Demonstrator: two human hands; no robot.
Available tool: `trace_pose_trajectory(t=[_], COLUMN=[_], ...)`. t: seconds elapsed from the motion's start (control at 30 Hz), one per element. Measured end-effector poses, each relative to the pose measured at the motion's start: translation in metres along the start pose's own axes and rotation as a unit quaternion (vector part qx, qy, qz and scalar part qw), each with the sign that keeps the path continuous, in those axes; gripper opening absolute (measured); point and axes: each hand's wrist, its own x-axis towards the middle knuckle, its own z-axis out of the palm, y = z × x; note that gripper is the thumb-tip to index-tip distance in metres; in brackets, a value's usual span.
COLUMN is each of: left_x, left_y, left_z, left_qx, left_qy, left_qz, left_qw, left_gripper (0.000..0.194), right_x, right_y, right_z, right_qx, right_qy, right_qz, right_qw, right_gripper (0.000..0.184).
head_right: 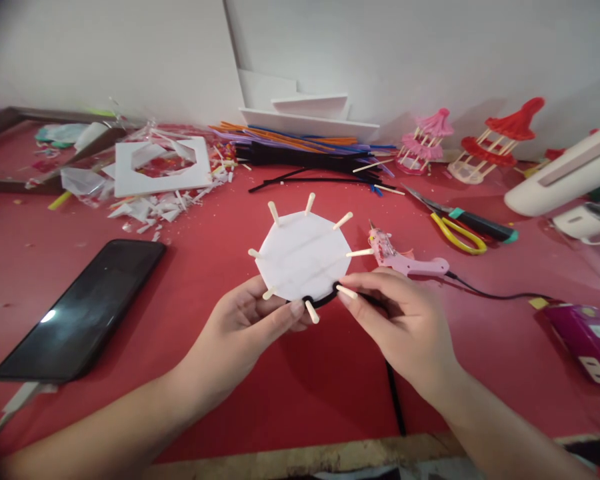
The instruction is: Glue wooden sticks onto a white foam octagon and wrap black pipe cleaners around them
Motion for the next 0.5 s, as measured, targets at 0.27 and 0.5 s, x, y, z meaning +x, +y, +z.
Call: trace_pose_trajectory(t=[0.27, 0.5], left_x=[0.0027, 0.0034], left_y=[-0.0051, -0.0026], left_z=[-0.0015, -0.0007], left_qx=[-0.064, -0.032], left_qy=[-0.003, 0.006], left_qz=[-0.018, -0.030], left_qw=[0.998, 0.999], left_gripper=[0.015, 0.018], right_x=[0.0030, -0.0023], right_y=[0.0045, -0.0025], right_z=[-0.0037, 0.0001], right_qx=[-0.070, -0.131], right_qy=[-0.027, 0.007], right_qz=[-0.101, -0.149], right_qw=[0.992, 0.980], right_gripper=[0.010, 0.009])
